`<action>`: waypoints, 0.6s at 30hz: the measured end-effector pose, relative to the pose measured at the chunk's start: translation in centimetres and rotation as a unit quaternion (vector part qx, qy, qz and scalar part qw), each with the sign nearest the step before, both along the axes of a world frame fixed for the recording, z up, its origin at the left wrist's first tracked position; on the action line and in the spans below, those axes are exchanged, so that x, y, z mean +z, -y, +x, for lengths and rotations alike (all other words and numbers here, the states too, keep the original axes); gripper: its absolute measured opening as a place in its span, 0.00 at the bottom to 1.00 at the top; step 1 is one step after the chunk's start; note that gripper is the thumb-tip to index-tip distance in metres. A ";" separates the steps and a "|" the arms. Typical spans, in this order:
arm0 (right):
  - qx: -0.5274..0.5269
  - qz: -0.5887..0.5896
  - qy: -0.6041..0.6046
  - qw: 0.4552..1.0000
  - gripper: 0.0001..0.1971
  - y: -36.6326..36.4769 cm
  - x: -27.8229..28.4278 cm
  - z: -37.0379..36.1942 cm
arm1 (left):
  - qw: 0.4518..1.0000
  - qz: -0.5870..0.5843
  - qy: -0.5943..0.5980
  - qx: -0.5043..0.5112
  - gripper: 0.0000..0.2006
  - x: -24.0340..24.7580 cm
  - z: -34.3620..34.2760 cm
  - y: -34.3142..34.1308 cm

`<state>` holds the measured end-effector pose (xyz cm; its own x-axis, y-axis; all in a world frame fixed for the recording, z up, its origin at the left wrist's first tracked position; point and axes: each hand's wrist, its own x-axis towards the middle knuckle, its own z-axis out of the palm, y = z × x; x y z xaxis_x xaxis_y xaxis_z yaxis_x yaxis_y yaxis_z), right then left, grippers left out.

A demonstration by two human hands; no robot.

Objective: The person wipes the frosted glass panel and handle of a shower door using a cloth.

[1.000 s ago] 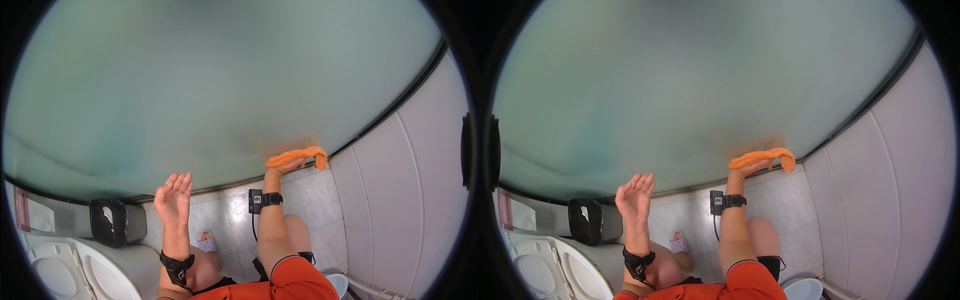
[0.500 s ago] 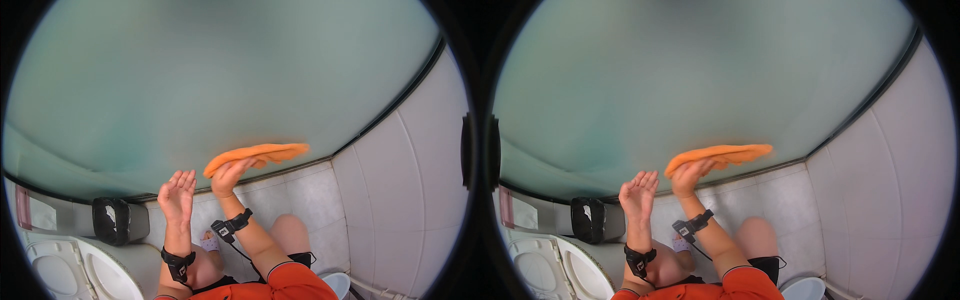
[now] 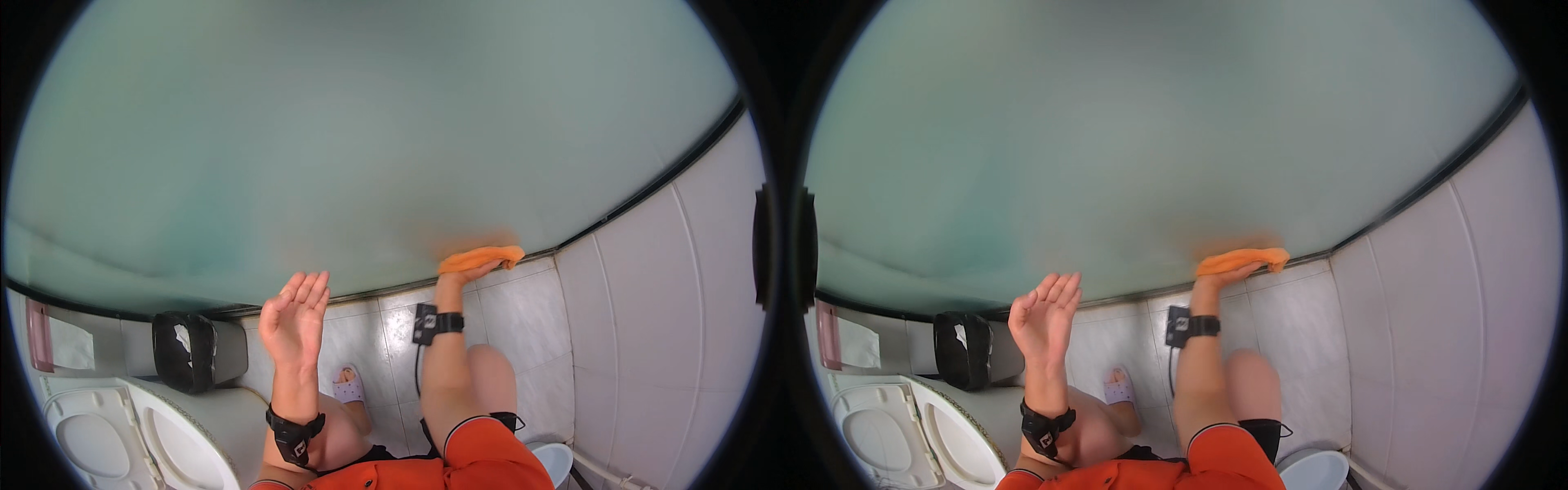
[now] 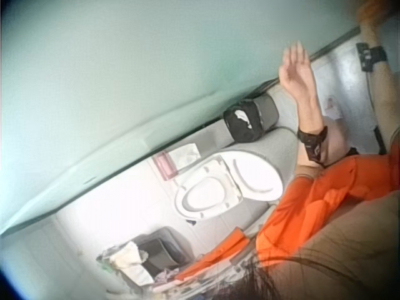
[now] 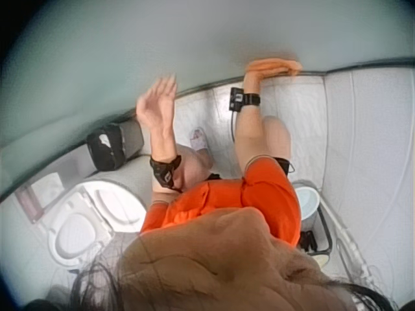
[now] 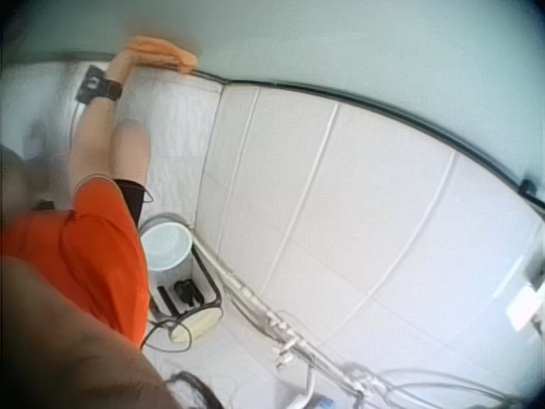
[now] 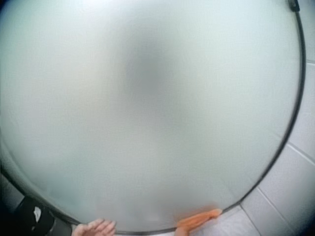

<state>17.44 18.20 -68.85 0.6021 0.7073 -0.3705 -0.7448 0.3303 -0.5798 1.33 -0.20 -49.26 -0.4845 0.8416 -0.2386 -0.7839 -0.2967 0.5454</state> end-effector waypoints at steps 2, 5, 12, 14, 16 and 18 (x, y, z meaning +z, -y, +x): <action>0.002 -0.029 -0.035 0.999 0.23 -1.5 -0.9 1.8 | 1.000 -0.007 -0.008 -0.001 0.22 0.0 0.3 -0.3; 0.008 -0.044 -0.072 0.996 0.19 -2.3 0.2 2.0 | 0.999 -0.012 -0.029 -0.010 0.23 -0.1 0.6 -0.3; 0.183 0.026 0.092 0.978 0.15 9.9 11.8 -8.4 | 0.999 0.007 -0.032 -0.010 0.19 -0.8 0.0 0.1; 0.335 0.109 -0.073 0.933 0.18 12.8 13.4 -6.7 | 1.000 -0.003 -0.026 -0.010 0.20 -1.0 -0.4 0.4; 0.421 0.143 -0.138 0.885 0.22 14.0 13.3 -3.7 | 1.000 -0.015 -0.024 -0.009 0.22 -1.0 -0.4 0.2; 0.484 0.171 -0.290 0.808 0.23 14.5 15.4 -0.6 | 0.999 -0.029 -0.025 -0.010 0.24 -1.3 0.1 -0.4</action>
